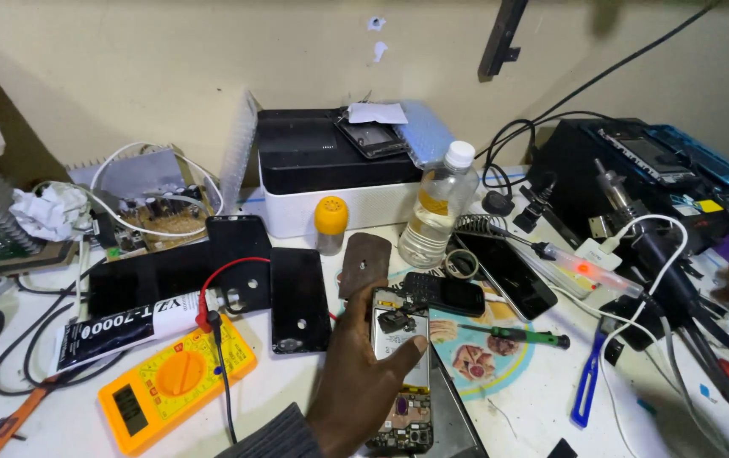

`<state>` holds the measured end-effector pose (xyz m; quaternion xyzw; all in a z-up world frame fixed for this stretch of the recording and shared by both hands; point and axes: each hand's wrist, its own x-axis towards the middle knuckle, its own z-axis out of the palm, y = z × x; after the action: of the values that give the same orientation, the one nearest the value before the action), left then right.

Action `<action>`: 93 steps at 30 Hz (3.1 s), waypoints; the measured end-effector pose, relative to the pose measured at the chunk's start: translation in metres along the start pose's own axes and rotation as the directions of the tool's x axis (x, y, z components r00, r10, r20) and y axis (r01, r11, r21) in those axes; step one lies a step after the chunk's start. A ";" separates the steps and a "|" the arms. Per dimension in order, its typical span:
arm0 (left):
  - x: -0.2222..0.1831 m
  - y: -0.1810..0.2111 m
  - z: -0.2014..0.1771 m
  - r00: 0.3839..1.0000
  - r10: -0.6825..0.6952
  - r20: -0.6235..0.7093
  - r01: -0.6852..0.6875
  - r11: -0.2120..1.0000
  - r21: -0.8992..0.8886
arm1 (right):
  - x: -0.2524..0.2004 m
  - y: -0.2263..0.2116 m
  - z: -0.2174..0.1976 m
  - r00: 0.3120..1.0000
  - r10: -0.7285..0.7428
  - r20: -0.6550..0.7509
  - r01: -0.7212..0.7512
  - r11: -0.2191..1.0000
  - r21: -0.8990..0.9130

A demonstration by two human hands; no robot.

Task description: Disassembling a smartphone to remove internal components like the battery and motherboard using a pry tool.

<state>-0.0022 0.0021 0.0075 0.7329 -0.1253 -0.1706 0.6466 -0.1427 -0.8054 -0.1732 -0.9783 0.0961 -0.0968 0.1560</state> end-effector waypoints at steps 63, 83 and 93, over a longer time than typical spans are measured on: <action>0.007 -0.018 0.003 0.987 0.157 -0.039 -0.156 0.987 0.044 | 0.062 -0.369 -0.057 0.871 0.006 -0.492 -0.059 0.994 -0.093; 0.006 -0.012 0.002 1.000 0.013 -0.027 -0.012 0.998 0.060 | 0.058 -0.408 -0.057 0.835 0.059 -0.547 -0.138 0.985 -0.104; 0.008 -0.016 0.003 0.995 0.092 -0.042 -0.089 0.994 0.066 | 0.058 -0.388 -0.056 0.853 0.021 -0.522 -0.125 0.978 -0.165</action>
<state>0.0036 -0.0015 -0.0096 0.7505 -0.1495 -0.1205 0.6324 -0.0379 -0.4723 0.0138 -0.9223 0.1807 -0.3401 0.0327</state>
